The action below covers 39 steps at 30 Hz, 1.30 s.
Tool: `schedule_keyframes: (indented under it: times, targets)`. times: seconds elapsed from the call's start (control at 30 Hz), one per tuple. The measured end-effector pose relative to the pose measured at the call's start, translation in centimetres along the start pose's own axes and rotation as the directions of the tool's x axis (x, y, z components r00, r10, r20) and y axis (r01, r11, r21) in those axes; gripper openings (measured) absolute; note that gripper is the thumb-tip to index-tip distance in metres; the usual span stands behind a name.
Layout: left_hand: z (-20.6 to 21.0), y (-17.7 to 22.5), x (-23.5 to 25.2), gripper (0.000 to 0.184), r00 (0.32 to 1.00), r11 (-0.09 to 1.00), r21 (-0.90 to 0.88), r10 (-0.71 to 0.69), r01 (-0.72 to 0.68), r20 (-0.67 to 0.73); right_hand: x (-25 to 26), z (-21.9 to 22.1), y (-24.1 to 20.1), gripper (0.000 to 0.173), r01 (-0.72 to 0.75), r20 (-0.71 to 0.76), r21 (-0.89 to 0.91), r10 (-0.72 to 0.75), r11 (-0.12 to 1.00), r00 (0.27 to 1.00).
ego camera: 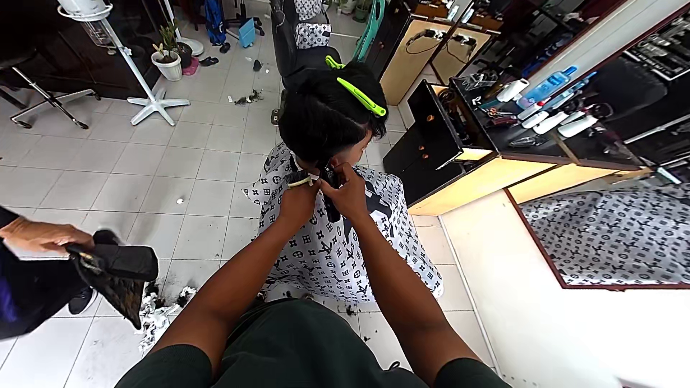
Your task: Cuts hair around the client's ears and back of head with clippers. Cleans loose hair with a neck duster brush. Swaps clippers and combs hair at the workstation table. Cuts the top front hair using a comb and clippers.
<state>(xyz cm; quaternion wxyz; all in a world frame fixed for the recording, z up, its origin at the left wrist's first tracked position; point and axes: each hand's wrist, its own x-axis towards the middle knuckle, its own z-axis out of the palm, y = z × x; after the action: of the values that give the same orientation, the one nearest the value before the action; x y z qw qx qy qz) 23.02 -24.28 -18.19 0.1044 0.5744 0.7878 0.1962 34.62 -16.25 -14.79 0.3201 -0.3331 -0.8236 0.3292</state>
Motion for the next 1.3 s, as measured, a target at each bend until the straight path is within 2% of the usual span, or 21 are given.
schedule_keyframes:
  times: [0.07,0.2,0.4,0.63,0.87,1.07,1.17,1.3]
  targets:
    - [-0.47,0.16,-0.04,0.026,0.999,1.000,-0.007,-0.016,0.017,0.043,0.00,0.05,0.13,0.040,0.026,0.000,-0.014,-0.026,1.000,1.000]
    - [-0.32,0.05,-0.02,0.025,0.999,1.000,-0.012,-0.020,0.020,0.038,0.16,0.25,0.41,0.040,0.049,0.002,-0.004,-0.049,0.999,0.999]
    - [-0.29,-0.16,0.02,0.033,0.999,1.000,0.007,-0.006,0.005,0.053,-0.06,0.31,0.24,0.036,-0.008,-0.022,0.038,0.009,0.999,1.000]
    - [-0.17,-0.06,-0.07,0.022,1.000,1.000,0.002,-0.014,0.014,0.016,-0.05,0.43,0.37,0.037,0.000,-0.004,0.045,0.000,0.999,1.000]
    - [-0.23,-0.03,0.30,0.032,0.997,0.998,0.055,-0.023,0.019,0.073,-0.24,0.57,0.41,0.036,-0.051,-0.029,0.103,0.054,0.993,0.998]
    - [-0.16,-0.08,0.05,0.024,1.000,0.999,0.030,-0.013,0.012,0.024,-0.18,0.52,0.41,0.033,0.001,-0.022,0.097,0.001,0.995,1.000]
    - [-0.55,0.07,0.17,0.029,0.996,0.998,0.049,-0.032,0.028,0.079,0.11,0.59,0.45,0.034,0.000,-0.033,0.097,0.004,0.995,0.999]
    - [-0.27,-0.27,0.26,0.033,0.998,0.999,0.043,-0.005,0.002,0.055,-0.06,0.62,0.62,0.034,-0.041,-0.046,0.133,0.047,0.990,0.998]
